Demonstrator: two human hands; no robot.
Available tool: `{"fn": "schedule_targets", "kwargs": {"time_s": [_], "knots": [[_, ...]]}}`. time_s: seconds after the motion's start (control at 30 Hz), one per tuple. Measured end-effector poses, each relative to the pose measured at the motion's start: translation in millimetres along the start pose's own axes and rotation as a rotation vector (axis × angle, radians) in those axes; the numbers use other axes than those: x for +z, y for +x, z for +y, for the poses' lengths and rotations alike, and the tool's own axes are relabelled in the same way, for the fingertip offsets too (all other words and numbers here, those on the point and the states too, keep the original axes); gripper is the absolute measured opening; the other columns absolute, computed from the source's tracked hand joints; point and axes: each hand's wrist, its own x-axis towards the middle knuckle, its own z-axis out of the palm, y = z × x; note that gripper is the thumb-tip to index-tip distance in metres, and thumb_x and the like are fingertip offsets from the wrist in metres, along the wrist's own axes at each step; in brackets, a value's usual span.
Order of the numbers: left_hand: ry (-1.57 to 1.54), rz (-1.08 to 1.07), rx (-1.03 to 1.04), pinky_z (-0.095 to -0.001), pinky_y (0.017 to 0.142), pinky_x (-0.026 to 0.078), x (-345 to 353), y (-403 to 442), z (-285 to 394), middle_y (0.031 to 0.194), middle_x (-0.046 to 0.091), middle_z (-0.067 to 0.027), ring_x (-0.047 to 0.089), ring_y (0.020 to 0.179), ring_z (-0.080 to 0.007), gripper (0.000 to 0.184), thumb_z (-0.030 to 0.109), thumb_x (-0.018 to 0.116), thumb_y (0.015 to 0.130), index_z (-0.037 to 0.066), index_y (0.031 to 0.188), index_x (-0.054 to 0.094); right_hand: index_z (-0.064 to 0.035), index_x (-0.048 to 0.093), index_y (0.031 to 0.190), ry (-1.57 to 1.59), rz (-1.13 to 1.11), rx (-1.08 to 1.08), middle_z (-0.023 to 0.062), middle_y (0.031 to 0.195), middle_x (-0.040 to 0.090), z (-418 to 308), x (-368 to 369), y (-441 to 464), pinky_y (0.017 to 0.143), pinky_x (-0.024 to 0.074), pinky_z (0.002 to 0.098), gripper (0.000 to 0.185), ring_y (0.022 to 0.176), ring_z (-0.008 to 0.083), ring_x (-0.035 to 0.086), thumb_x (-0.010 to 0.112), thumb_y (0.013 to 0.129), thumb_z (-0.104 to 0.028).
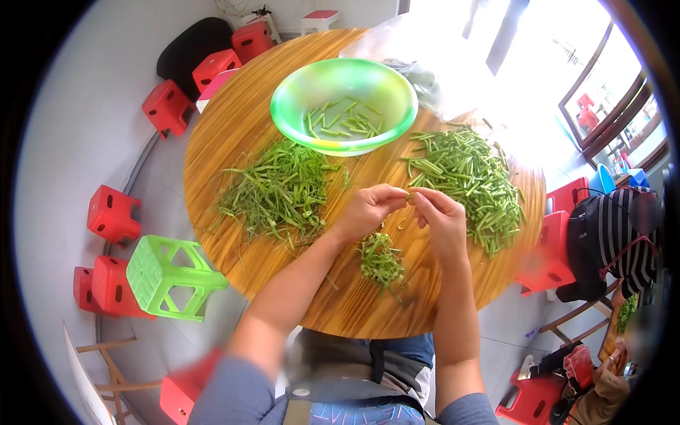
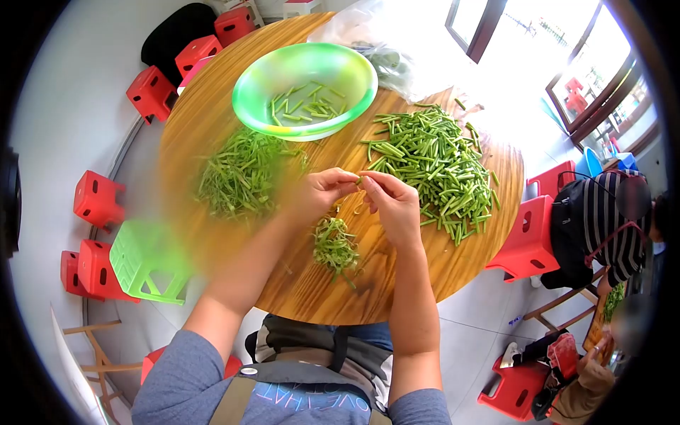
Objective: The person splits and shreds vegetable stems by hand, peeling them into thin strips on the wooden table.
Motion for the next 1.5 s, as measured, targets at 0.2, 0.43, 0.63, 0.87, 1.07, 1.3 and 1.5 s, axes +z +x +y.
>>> {"fn": "schedule_targets", "kwargs": {"time_s": [0.2,0.43,0.63,0.87,1.07,1.3,1.5], "knots": [[0.127,0.04,0.138,-0.0242,0.071,0.046,-1,3,-12,0.086,0.062,-0.0064,0.058,0.08,-0.0122,0.014,0.002,0.06,0.082,-0.001,0.095,0.064,0.0033,0.064,0.096,0.005,-0.007,0.031,0.0046,0.079,0.064,1,-2,2,0.054,0.0454,0.0196,0.018,0.066,0.0081,0.057,0.06,0.084,-0.009],[0.23,0.036,0.237,-0.0249,0.07,0.047,0,2,-15,0.086,0.062,-0.0073,0.059,0.079,-0.0137,0.014,-0.001,0.059,0.081,-0.001,0.094,0.064,0.0035,0.064,0.094,-0.039,-0.03,0.008,0.0049,0.078,0.064,6,-4,3,0.056,0.0478,0.02,0.015,0.065,0.0083,0.058,0.058,0.084,-0.006],[0.178,0.026,0.218,-0.0244,0.072,0.048,1,1,-13,0.087,0.062,-0.0074,0.059,0.081,-0.0133,0.014,-0.002,0.058,0.082,-0.002,0.094,0.064,0.003,0.063,0.091,-0.063,0.01,-0.039,0.0045,0.077,0.064,9,-2,3,0.057,0.0493,0.0201,0.013,0.065,0.0086,0.059,0.056,0.085,-0.006],[0.061,0.074,0.227,-0.0241,0.072,0.048,3,4,-17,0.089,0.062,-0.007,0.058,0.083,-0.0122,0.013,0.001,0.06,0.081,0.0,0.093,0.064,0.002,0.063,0.092,0.116,0.076,0.013,0.0045,0.077,0.063,12,4,4,0.056,0.0493,0.0207,0.013,0.065,0.0084,0.059,0.056,0.084,-0.005],[0.232,0.273,0.004,-0.0216,0.065,0.045,6,1,3,0.084,0.061,-0.003,0.056,0.074,-0.0091,0.016,0.017,0.061,0.084,0.002,0.09,0.063,0.0013,0.063,0.091,-0.21,0.2,-0.22,0.0042,0.074,0.062,20,11,2,0.057,0.0485,0.0201,0.011,0.064,0.007,0.058,0.058,0.083,-0.003],[-0.522,0.057,-0.366,-0.0201,0.059,0.042,1,1,-2,0.072,0.057,0.0014,0.052,0.065,-0.0066,0.025,0.029,0.059,0.086,0.004,0.087,0.06,0.0001,0.063,0.09,-0.473,0.105,-0.443,0.0069,0.077,0.062,17,18,-2,0.056,0.0481,0.022,0.012,0.063,0.0108,0.059,0.06,0.079,0.0],[-0.663,0.053,-0.336,-0.018,0.058,0.042,-4,2,-10,0.07,0.055,0.0026,0.05,0.063,-0.0049,0.016,0.023,0.06,0.086,0.007,0.085,0.061,-0.0009,0.062,0.091,-0.595,0.091,-0.578,0.009,0.081,0.062,17,19,-2,0.056,0.049,0.0241,0.014,0.064,0.0148,0.06,0.062,0.077,0.0]]}}
